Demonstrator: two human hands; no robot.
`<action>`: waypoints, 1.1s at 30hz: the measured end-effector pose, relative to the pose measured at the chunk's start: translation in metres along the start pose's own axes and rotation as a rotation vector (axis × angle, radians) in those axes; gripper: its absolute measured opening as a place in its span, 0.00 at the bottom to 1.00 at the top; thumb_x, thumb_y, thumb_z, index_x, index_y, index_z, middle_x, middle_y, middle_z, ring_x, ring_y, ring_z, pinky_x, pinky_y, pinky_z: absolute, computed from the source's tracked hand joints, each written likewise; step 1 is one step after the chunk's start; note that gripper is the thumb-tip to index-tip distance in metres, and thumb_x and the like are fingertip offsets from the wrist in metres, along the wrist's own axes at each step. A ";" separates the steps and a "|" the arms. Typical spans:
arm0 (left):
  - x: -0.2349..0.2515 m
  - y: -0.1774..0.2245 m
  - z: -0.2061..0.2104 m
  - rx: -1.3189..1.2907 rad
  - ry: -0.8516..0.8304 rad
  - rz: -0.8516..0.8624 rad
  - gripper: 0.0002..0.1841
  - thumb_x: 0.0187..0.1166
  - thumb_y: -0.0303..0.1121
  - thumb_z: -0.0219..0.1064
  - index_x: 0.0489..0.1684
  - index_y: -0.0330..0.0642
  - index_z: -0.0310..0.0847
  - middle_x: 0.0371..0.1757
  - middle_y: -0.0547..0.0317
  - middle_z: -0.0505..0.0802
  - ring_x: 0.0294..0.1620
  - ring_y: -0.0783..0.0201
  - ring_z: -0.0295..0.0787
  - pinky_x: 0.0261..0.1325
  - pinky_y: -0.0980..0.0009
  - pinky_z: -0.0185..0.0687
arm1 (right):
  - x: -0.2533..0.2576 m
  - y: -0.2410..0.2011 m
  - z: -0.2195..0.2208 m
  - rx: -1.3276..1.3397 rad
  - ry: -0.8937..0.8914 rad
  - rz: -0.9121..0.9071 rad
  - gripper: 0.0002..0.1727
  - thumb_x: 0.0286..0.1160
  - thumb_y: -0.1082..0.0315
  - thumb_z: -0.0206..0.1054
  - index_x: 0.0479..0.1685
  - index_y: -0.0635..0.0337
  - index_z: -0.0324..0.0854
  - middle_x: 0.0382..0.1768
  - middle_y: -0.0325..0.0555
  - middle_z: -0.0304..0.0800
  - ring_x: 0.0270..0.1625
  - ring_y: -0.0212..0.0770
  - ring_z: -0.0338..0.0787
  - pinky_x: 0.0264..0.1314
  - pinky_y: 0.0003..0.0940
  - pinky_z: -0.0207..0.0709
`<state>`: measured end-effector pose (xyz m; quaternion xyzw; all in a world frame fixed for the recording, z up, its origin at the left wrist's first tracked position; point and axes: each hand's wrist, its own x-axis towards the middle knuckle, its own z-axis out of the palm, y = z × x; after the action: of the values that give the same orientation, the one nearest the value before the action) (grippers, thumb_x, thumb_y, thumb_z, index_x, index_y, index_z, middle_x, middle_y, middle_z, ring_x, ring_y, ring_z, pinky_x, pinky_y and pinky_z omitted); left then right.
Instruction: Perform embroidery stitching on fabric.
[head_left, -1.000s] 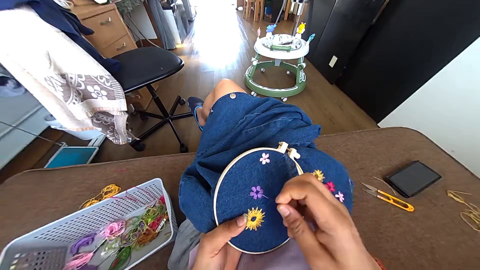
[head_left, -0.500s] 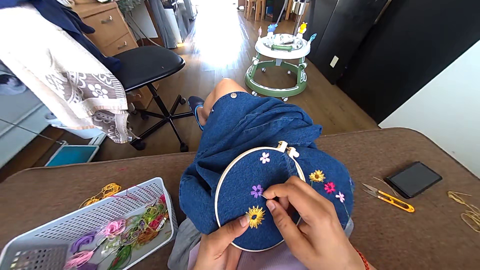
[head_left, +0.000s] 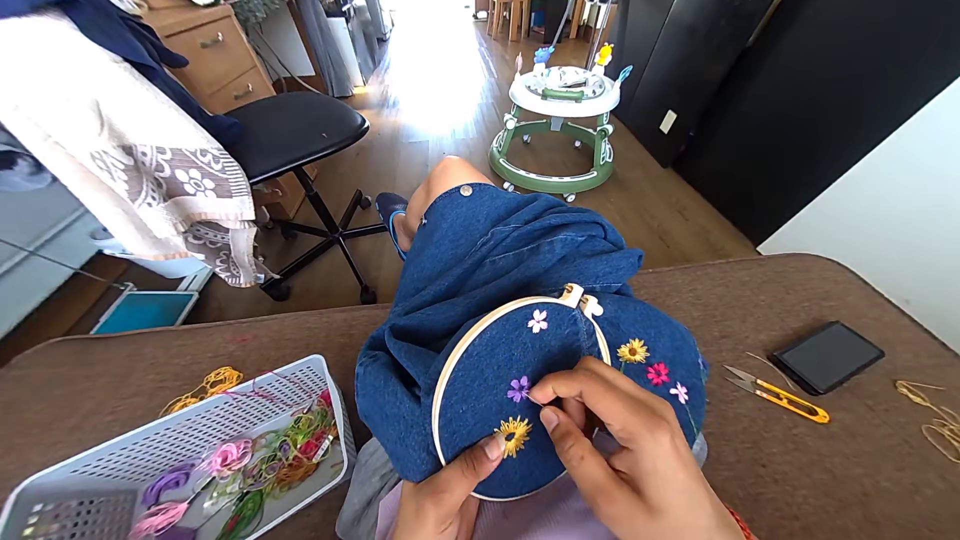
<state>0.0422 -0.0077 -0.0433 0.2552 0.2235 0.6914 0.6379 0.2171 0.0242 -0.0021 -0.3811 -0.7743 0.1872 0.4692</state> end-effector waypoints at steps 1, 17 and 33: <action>0.000 0.000 0.000 -0.006 -0.001 -0.004 0.16 0.63 0.16 0.77 0.49 0.37 0.90 0.47 0.49 0.98 0.52 0.59 0.97 0.62 0.59 0.92 | 0.000 0.000 0.000 0.020 0.000 0.006 0.10 0.81 0.66 0.61 0.47 0.59 0.87 0.29 0.36 0.77 0.27 0.20 0.73 0.28 0.11 0.66; -0.004 -0.001 0.002 0.141 -0.033 0.077 0.15 0.66 0.17 0.76 0.49 0.43 0.92 0.47 0.56 0.98 0.51 0.66 0.96 0.62 0.66 0.91 | 0.003 -0.005 -0.005 -0.015 -0.001 0.019 0.09 0.76 0.66 0.63 0.43 0.58 0.88 0.25 0.34 0.75 0.25 0.18 0.71 0.26 0.09 0.63; -0.002 0.001 -0.002 0.041 -0.112 0.046 0.16 0.67 0.17 0.75 0.53 0.41 0.91 0.50 0.54 0.98 0.53 0.64 0.96 0.63 0.63 0.91 | 0.009 -0.021 -0.020 -0.065 0.022 -0.106 0.13 0.81 0.59 0.71 0.55 0.58 0.85 0.36 0.40 0.86 0.38 0.24 0.86 0.43 0.13 0.82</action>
<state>0.0406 -0.0100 -0.0441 0.3118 0.1958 0.6856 0.6280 0.2234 0.0164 0.0264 -0.3567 -0.7939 0.1329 0.4741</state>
